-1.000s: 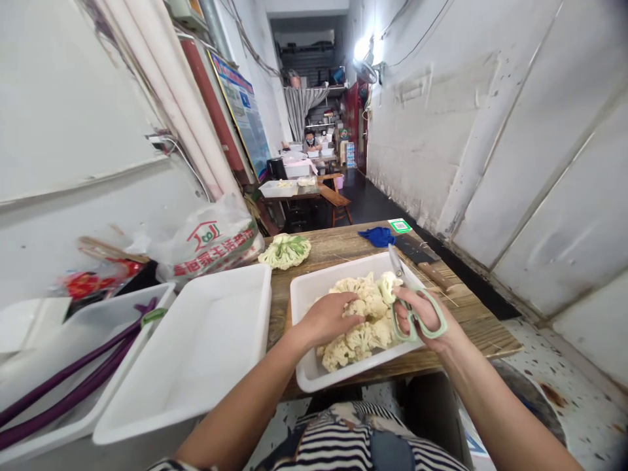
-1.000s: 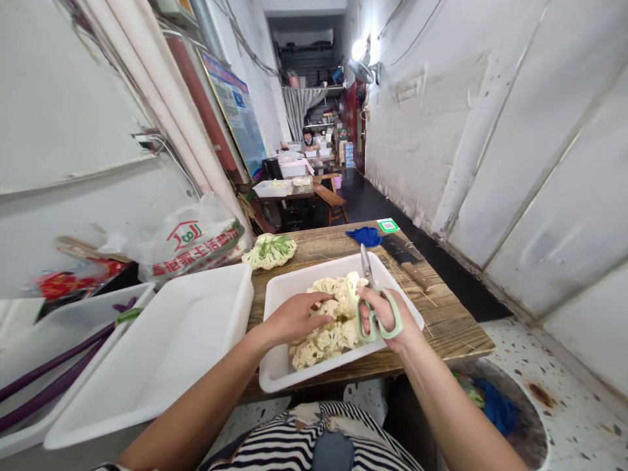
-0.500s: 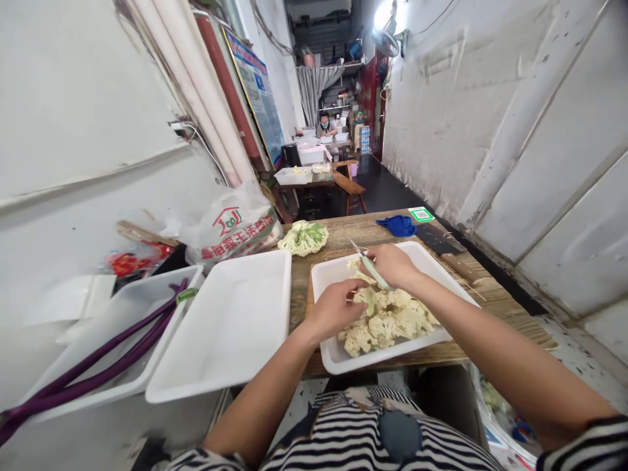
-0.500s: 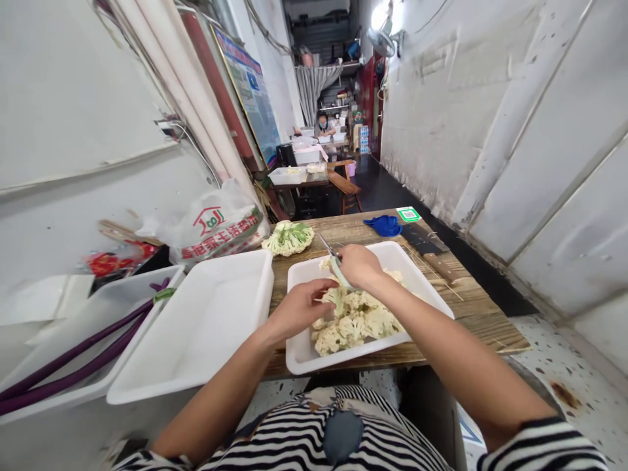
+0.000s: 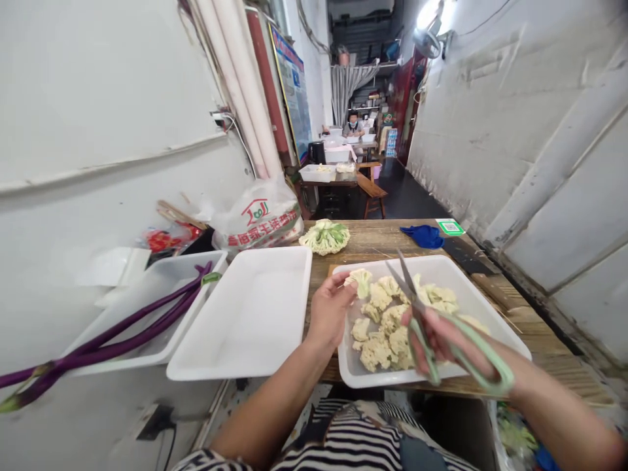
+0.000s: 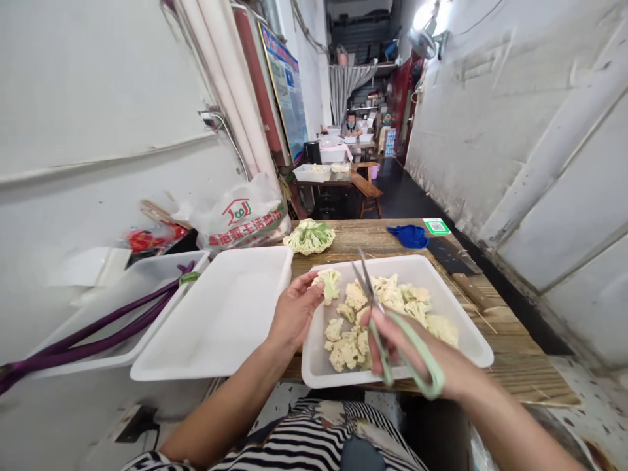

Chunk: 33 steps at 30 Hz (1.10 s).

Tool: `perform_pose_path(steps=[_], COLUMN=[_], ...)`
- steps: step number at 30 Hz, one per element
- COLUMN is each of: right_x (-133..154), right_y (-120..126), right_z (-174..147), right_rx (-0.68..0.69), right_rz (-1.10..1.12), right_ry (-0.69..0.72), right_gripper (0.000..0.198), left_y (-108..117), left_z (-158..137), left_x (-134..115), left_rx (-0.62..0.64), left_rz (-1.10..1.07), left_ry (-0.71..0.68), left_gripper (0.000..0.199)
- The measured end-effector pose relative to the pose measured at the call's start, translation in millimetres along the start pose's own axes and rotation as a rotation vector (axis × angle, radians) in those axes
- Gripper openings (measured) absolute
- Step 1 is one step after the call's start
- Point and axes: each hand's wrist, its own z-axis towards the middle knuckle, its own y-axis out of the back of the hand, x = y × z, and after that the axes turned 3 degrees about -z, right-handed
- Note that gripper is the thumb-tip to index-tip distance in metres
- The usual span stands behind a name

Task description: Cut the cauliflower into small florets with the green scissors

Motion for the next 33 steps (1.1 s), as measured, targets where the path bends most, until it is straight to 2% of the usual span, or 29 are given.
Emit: perform_pose_path(steps=[2, 6, 13, 18, 28, 33], right_x=[7.4, 14.7, -6.8, -2.8, 0.6, 0.2], right_y=[-8.5, -21.3, -23.5, -22.3, -21.2, -23.3], right_z=[-25.2, -46.4, -35.6, -33.7, -26.6, -32.3], right_rx=[0.1, 0.149, 0.127, 0.086, 0.058, 0.056], right_rz=[-0.097, -0.137, -0.018, -0.078, -0.065, -0.062], right_ry=[-0.024, -0.139, -0.116, -0.047, -0.061, -0.042], right_gripper=[0.055, 0.053, 0.047, 0.047, 0.05, 0.05], left_y=[-3.9, -12.2, -23.0, -24.4, -22.3, -23.7], left_z=[1.0, -0.3, -7.0, -8.8, -13.1, -14.2], left_x=[2.2, 7.0, 9.0, 9.6, 18.9, 20.7], left_rx=[-0.045, -0.088, -0.064, -0.054, 0.031, 0.015], left_rz=[-0.015, -0.116, -0.117, -0.055, 0.086, 0.109], left_ry=[0.002, 0.052, -0.013, -0.065, -0.177, -0.222], left_gripper=[0.032, 0.029, 0.033, 0.033, 0.028, 0.028])
